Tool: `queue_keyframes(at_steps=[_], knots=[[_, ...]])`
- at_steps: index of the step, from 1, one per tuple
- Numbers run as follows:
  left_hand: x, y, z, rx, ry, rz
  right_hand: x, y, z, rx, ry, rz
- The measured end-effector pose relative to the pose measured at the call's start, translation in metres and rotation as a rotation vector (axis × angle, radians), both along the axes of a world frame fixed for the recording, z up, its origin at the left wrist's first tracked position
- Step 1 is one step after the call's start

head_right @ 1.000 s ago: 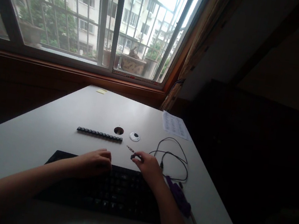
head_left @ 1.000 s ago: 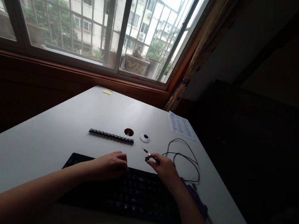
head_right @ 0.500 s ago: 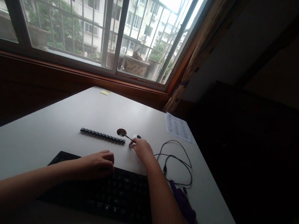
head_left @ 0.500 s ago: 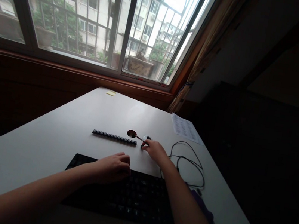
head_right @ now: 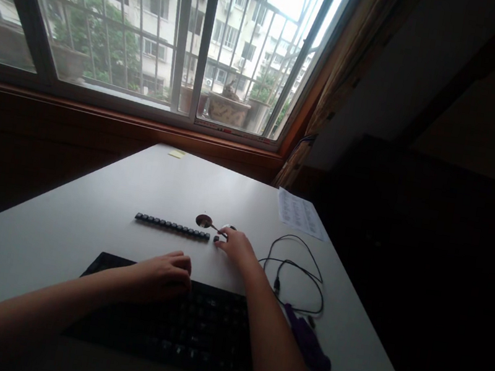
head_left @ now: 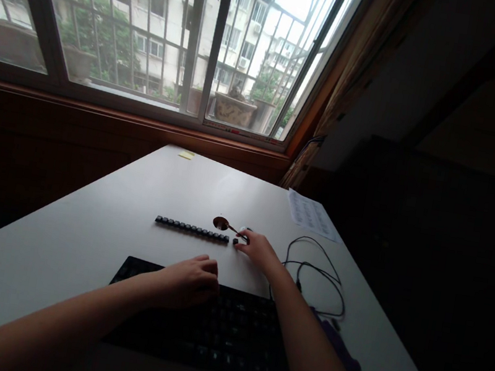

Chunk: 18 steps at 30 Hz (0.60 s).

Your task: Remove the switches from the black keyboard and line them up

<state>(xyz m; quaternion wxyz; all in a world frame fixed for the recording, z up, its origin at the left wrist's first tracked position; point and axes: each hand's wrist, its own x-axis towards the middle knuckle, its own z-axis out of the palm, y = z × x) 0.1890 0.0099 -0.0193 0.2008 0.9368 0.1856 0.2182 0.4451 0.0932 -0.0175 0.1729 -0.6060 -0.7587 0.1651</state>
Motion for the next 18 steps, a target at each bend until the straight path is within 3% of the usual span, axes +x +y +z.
queue_keyframes(at_steps=[18], knots=[[0.0008,0.0001,0.0003,0.01,0.006,0.007,-0.0026,0.0086,-0.0111,-0.026,0.084,0.023]])
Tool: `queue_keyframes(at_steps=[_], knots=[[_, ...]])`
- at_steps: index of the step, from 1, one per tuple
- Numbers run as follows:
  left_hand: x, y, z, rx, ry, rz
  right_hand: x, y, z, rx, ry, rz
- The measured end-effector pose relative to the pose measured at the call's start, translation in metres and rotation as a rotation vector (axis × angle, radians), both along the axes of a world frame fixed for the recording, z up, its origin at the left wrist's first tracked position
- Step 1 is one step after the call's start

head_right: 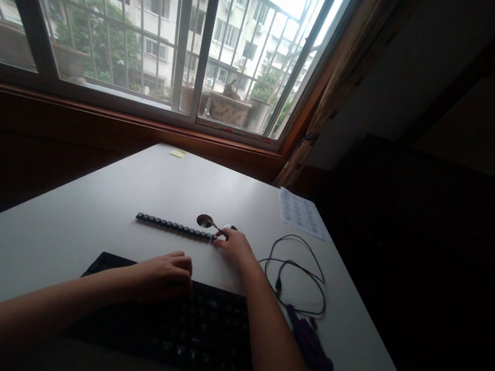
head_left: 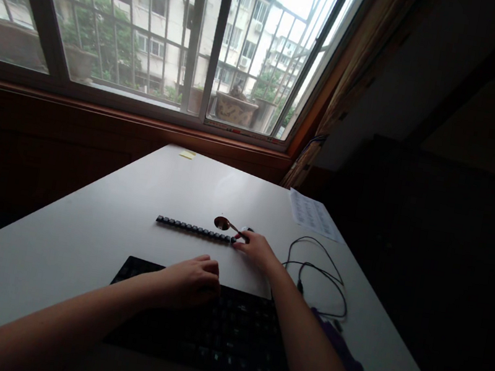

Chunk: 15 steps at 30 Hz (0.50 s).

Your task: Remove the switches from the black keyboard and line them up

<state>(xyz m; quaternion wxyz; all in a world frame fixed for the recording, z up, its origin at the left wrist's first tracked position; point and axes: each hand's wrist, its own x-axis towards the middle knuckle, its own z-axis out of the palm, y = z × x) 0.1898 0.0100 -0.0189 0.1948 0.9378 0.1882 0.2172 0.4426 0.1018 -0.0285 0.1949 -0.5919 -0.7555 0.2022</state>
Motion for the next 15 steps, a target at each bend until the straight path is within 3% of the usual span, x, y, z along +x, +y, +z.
queue_keyframes(at_steps=[15], knots=[[-0.0005,0.0006,-0.0017,-0.007,-0.004,-0.009,0.0004,-0.0008,-0.0007,-0.016,0.04,-0.001]])
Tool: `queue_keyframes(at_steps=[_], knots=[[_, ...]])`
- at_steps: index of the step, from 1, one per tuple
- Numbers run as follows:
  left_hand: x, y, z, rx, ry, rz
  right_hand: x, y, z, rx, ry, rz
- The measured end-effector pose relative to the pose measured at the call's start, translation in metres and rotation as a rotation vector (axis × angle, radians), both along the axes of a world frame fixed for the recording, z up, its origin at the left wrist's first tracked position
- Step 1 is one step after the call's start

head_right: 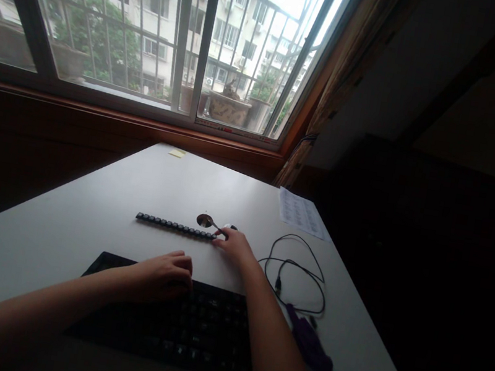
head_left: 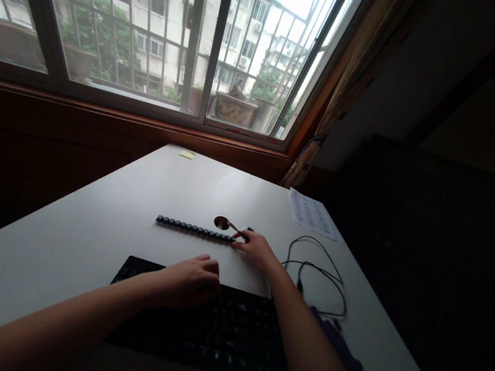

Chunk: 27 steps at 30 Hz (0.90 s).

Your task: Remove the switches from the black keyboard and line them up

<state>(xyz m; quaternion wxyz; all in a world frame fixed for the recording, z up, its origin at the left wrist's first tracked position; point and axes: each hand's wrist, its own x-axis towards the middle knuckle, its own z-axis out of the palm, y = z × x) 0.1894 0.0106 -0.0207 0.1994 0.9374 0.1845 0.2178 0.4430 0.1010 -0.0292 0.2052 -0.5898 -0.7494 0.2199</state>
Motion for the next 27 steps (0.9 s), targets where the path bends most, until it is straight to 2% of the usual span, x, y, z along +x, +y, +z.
queue_keyframes(at_steps=[8,19,27], knots=[[0.0003,-0.0021,0.0049,0.0,0.013,0.011,0.0002,-0.0003,-0.0018,0.008,0.026,0.021],[0.0006,0.0002,-0.0015,0.024,-0.012,0.006,-0.0039,0.0063,-0.0043,0.019,0.041,0.046],[0.0003,-0.0004,0.0016,0.017,-0.009,0.0,-0.0049,0.0055,-0.0035,0.025,0.065,0.055]])
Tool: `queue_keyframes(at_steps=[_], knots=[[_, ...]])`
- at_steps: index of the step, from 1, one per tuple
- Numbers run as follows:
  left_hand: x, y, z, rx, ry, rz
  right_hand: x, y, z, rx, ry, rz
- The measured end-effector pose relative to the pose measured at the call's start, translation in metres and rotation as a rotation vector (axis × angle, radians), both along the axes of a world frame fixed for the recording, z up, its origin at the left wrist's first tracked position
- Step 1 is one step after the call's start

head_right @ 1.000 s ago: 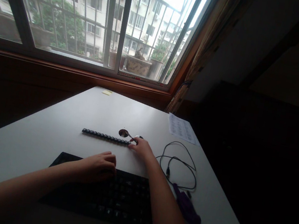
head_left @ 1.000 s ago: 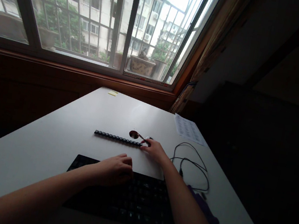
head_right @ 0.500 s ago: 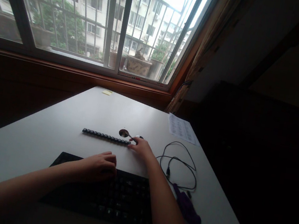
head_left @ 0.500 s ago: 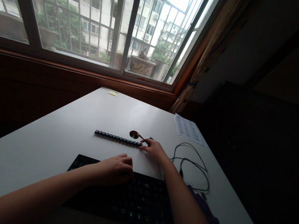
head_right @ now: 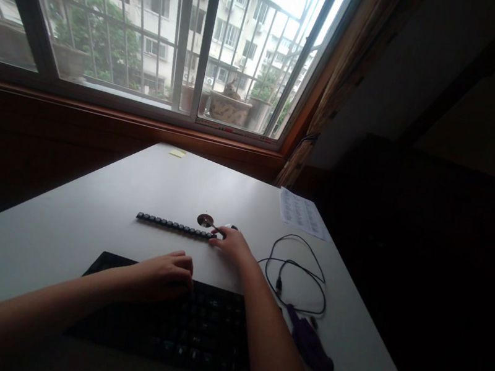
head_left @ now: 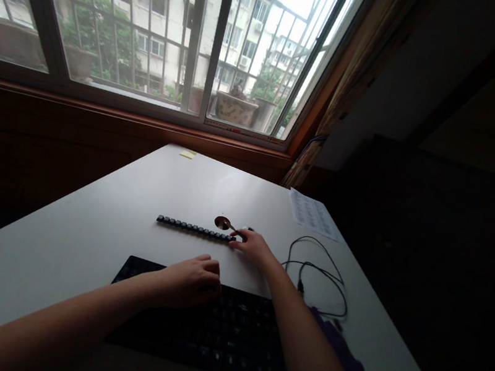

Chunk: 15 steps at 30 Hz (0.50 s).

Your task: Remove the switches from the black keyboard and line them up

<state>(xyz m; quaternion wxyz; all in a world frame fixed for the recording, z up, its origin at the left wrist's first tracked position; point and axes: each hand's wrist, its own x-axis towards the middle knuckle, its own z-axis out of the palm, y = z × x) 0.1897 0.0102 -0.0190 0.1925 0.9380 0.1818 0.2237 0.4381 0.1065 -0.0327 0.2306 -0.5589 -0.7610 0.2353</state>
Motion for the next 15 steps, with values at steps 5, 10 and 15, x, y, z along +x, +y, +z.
queue_keyframes(at_steps=[5,10,15], knots=[[0.0,0.0,0.001,-0.003,-0.002,-0.007,0.002,-0.003,0.003,-0.003,0.053,-0.009],[0.0,0.0,0.002,-0.011,0.012,-0.01,0.009,-0.014,0.015,0.055,0.185,-0.031],[0.0,-0.001,0.004,-0.011,0.018,-0.007,0.018,-0.034,0.023,0.113,0.359,-0.115]])
